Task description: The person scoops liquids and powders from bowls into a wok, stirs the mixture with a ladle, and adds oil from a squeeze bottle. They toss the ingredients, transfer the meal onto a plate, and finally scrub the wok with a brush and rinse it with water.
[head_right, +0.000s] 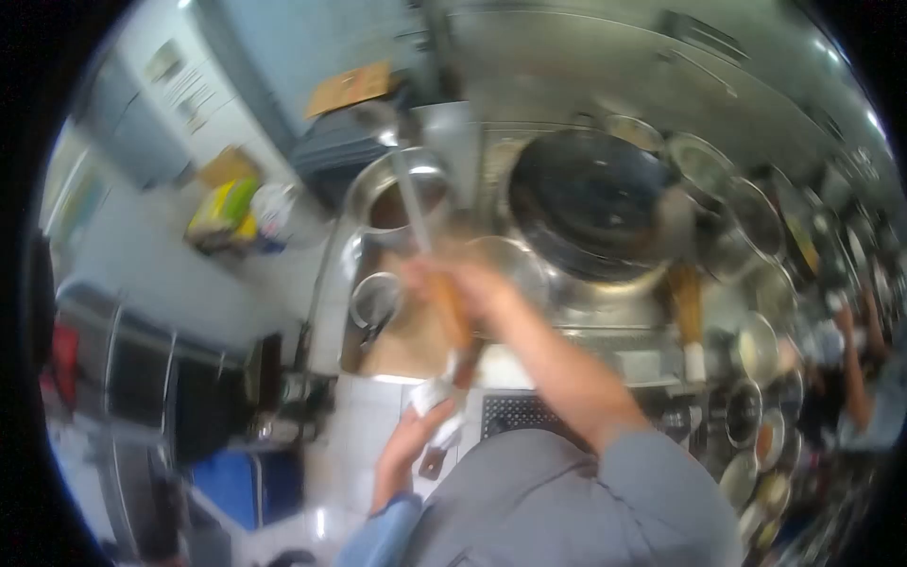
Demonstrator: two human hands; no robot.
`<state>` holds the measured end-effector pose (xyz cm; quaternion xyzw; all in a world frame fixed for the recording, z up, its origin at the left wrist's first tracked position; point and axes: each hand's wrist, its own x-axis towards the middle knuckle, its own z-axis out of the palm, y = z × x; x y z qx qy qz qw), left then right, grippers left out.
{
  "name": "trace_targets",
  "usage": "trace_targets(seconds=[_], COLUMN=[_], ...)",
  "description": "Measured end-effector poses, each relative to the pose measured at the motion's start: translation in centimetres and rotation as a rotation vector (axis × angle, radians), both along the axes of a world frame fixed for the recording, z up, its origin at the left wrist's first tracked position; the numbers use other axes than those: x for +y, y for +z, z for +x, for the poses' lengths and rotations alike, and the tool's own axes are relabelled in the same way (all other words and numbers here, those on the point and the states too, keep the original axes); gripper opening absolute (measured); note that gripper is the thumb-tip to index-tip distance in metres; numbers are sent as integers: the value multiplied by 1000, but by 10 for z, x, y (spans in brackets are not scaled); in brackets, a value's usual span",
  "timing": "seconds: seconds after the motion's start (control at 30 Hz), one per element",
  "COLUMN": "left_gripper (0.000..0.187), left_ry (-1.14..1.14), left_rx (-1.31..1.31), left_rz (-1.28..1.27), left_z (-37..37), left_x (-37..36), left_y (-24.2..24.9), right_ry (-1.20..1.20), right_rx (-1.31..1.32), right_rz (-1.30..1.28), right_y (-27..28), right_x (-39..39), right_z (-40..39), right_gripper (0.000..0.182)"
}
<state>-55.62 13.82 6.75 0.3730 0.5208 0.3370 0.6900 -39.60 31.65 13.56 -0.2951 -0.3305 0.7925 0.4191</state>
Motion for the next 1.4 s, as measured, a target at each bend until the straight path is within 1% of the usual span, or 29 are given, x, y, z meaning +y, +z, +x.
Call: trace_targets(seconds=[0.03, 0.1, 0.2, 0.3, 0.33, 0.4, 0.5, 0.6, 0.7, 0.73, 0.8, 0.83, 0.9, 0.93, 1.0, 1.07, 1.1, 1.13, 1.2, 1.23, 1.3, 1.37, 1.4], left_gripper=[39, 58, 63, 48, 51, 50, 48, 48, 47, 47, 46, 45, 56, 61, 62, 61, 60, 59, 55, 55, 56, 54, 53], left_ry=[62, -54, -90, -110, -197, -194, -202, -196, -173, -166, -96, -61, -51, -47, -21, 31, 15, -3, -22, -40, -110, -209, -254], left_rx=[-117, -91, -150, -78, -94, -85, -63, -44, -24, -16, -14, -14, -33, -43, -24, -27, -33, -40, -11, -5, 22, 82, 109], left_rz=[-106, -69, 1, 113, 154, 166, 147, 158, 161, 157, 184, 197, 157, 135, 119, 110, 105, 99, 95, 133, 177, 330, 409], left_z=[5, 8, 21, 34, 34, 41, 47, 49, 50, 50, 53, 55, 63, 67, 73, 84, 89, 93, 105, 114, 137, 166, 181], left_x=[-1, 3, 7, 10, 15, 14, 13, 13, 12, 12, 11, 10, 12, 13, 13, 14, 14, 14, 12, 11, 9, 8, 6], left_y=[10, 3, -12, -12, -26, -32, -34, -34, -31, -30, -27, -26, -17, -14, -16, -14, -17, -23, -26, -25, -15, -21, -23], right_ry=[-63, 38, 104, 108, 124, 164, 117, 112, 114, 105, 84, 75, 54, 84, 134, 128, 119, 113, 84, 68, -7, -148, -183], right_rx=[-154, -317, -437, -598, -591, -581, -407, -322, -299, -274, -227, -158, -18, 148, 484, 678, 776, 866, 864, 865, 741, 406, 47], right_rz=[22, 263, 248, 251, 232, 194, 20, -7, 64, 47, 11, -17, -80, -142, -260, -339, -375, -346, -310, -292, -224, -124, 8], right_y=[-11, -1, 8, 10, 11, 13, 23, 22, 16, 17, 21, 21, 18, 18, 21, 33, 36, 35, 37, 37, 29, 15, 6], right_x=[13, 22, 28, 35, 39, 46, 43, 39, 33, 31, 28, 27, 25, 24, 18, 11, 6, 6, 9, 11, 23, 32, 28], right_z=[12, 29, 39, 34, 35, 36, 40, 46, 51, 53, 57, 61, 76, 82, 96, 114, 125, 138, 170, 189, 231, 277, 300], right_gripper=[50, 42, 32, 22, 20, 15, 12, 12, 11, 12, 13, 14, 17, 16, 15, 19, 21, 31, 28, 27, 23, 23, 23])
